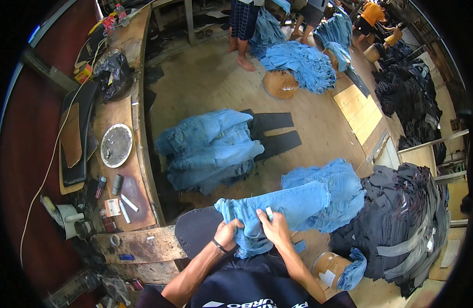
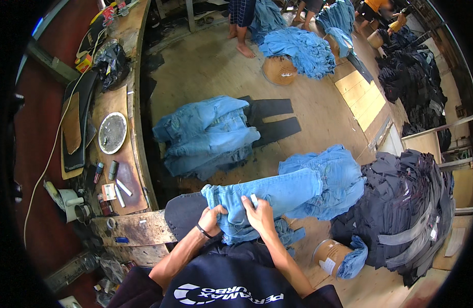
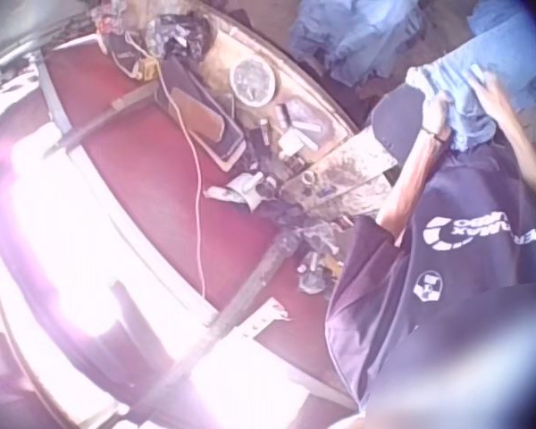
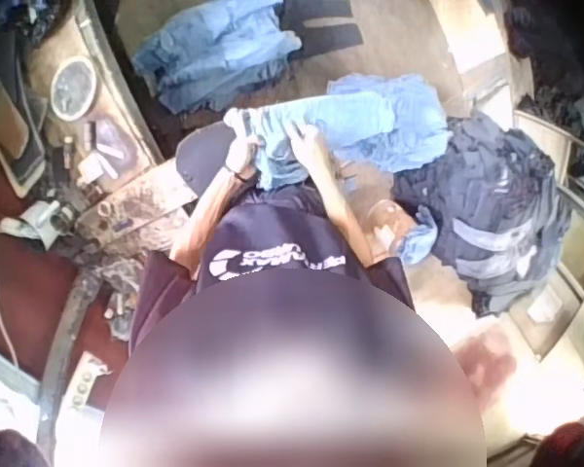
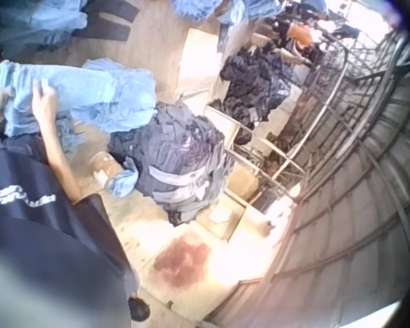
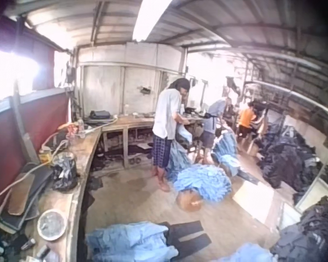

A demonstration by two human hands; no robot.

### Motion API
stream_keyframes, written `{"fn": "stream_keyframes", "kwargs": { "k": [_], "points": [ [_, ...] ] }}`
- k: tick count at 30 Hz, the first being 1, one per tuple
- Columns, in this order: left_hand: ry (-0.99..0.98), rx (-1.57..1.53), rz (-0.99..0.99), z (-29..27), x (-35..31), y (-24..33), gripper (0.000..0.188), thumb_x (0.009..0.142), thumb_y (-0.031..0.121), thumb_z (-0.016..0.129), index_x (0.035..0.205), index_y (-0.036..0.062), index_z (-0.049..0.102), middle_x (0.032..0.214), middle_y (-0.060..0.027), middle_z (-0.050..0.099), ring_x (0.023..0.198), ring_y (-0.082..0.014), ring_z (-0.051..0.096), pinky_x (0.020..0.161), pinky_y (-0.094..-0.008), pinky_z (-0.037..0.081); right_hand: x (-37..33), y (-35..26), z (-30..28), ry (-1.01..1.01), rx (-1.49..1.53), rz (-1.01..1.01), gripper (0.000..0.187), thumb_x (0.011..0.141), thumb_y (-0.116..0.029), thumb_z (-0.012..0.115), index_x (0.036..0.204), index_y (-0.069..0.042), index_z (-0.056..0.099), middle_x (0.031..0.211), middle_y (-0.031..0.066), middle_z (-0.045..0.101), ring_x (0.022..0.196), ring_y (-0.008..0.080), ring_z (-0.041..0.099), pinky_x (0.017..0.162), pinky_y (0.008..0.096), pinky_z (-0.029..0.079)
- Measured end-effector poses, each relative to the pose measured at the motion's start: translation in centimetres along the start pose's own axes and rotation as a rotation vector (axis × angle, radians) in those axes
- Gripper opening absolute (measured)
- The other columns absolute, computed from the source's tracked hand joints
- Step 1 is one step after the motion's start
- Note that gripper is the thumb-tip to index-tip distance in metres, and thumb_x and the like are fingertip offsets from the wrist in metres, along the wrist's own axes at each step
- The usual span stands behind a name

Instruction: The person marks multiple pairs of light blue jeans with a white marker on a curved workbench. They handle each pair one at a time, applying marks to the legs and waist areas, then placing the marked jeans into a pile.

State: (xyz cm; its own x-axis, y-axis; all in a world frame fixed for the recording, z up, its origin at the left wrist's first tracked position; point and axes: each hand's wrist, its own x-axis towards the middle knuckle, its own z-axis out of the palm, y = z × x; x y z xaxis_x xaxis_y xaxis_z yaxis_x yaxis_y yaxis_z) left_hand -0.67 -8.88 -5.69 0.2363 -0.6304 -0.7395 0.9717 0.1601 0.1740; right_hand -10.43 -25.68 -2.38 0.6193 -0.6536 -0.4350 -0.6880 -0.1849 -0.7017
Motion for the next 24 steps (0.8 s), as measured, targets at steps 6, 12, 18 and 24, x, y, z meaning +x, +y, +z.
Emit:
{"fn": "stream_keyframes", "kwargs": {
  "k": [6, 12, 18, 24],
  "points": [
    [-0.023, 0.379, 0.024, 1.9, 1.5, 0.0, 0.027, 0.097, 0.011, 0.076, 0.12, 0.0006, 0.071, 0.118, -0.0087, 0.076, 0.103, -0.0208, 0.074, 0.092, -0.0377, 0.061, -0.2, 0.6, 0.2, 0.025, 0.15, -0.048, 0.044, 0.102, -0.03, 0.07, 0.071, 0.001, 0.061, 0.057, 0.0076, 0.053, 0.056, 0.0159, 0.047, 0.055, 0.0418, 0.04],
    [-0.014, 0.316, 0.114, 1.6, -0.5, -0.3, 0.027, 0.096, 0.005, 0.073, 0.122, 0.0002, 0.07, 0.115, -0.0091, 0.077, 0.104, -0.021, 0.074, 0.094, -0.0398, 0.06, -0.9, 0.8, 0.5, -0.001, 0.335, 0.043, 0.042, 0.102, -0.026, 0.07, 0.071, 0.0, 0.06, 0.06, 0.0018, 0.051, 0.06, 0.0108, 0.045, 0.055, 0.0365, 0.038],
    [-0.067, 0.127, 0.082, 0.3, -2.1, -0.9, 0.036, 0.097, 0.002, 0.069, 0.133, 0.0007, 0.064, 0.125, -0.0123, 0.074, 0.114, -0.0254, 0.071, 0.102, -0.0438, 0.058, -1.3, -0.4, -0.6, -0.039, 0.242, 0.027, 0.036, 0.104, -0.025, 0.069, 0.079, 0.0, 0.062, 0.064, 0.0055, 0.055, 0.06, 0.014, 0.048, 0.056, 0.0375, 0.04],
    [-0.162, 0.24, 0.014, -0.9, -1.7, 0.4, 0.039, 0.099, -0.001, 0.067, 0.137, 0.0002, 0.061, 0.131, -0.0127, 0.071, 0.121, -0.0274, 0.069, 0.109, -0.0473, 0.054, -4.6, -4.9, -4.1, 0.066, -0.17, -0.315, 0.024, 0.108, -0.014, 0.055, 0.119, 0.005, 0.064, 0.105, 0.0275, 0.072, 0.089, 0.0419, 0.073, 0.079, 0.0475, 0.058]
  ]
}}
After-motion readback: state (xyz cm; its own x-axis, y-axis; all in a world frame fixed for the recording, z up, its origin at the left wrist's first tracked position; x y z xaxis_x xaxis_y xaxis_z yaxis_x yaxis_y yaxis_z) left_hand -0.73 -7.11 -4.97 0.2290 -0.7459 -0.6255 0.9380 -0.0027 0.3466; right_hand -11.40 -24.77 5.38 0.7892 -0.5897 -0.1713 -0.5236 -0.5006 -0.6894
